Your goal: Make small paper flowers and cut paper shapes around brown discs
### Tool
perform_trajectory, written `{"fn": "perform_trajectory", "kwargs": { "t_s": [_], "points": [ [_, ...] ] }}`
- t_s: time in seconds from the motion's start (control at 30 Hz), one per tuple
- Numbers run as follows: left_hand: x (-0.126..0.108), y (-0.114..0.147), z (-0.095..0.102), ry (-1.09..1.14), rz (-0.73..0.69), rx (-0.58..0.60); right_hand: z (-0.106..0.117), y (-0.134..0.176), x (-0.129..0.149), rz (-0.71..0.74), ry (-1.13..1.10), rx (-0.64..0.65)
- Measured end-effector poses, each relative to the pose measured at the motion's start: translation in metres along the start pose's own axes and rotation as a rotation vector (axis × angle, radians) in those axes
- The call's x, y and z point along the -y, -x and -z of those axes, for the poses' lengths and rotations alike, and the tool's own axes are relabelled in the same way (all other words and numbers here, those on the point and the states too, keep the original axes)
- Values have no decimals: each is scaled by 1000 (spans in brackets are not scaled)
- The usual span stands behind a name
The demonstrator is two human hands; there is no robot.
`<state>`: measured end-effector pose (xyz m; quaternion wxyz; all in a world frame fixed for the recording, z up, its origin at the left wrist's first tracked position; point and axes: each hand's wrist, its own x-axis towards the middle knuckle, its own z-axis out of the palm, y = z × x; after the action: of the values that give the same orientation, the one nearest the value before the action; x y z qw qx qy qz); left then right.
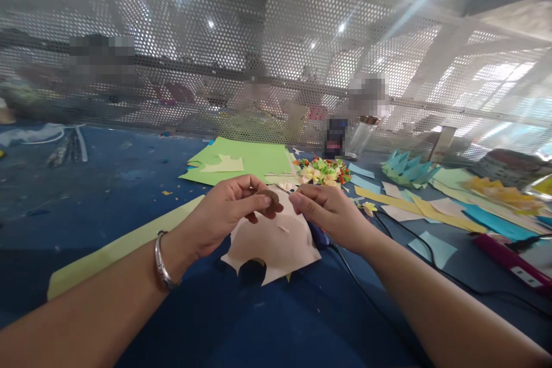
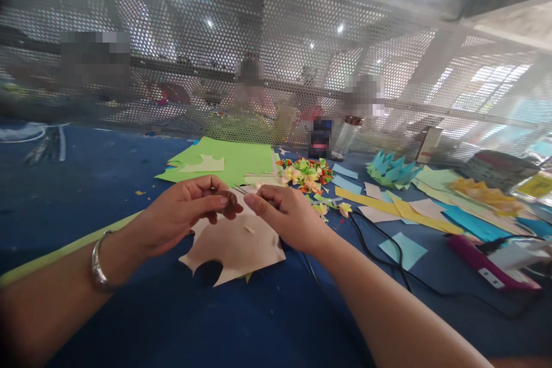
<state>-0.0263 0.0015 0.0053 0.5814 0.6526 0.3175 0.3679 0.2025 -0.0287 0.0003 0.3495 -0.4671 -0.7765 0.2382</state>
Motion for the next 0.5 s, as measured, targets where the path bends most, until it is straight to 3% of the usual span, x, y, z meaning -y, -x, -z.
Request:
{"fn": "perform_trajectory", "kwargs": {
  "t_s": [0.13, 0.33, 0.5],
  "points": [
    [3, 0, -5, 45, 11, -40, -2, 1, 1, 3, 5, -49],
    [6, 1, -12, 269, -34, -26, -4, 2, 6, 32, 33, -68],
    [6, 2, -13, 307, -66, -12, -4, 4, 10, 48, 88, -81]
  ]
}}
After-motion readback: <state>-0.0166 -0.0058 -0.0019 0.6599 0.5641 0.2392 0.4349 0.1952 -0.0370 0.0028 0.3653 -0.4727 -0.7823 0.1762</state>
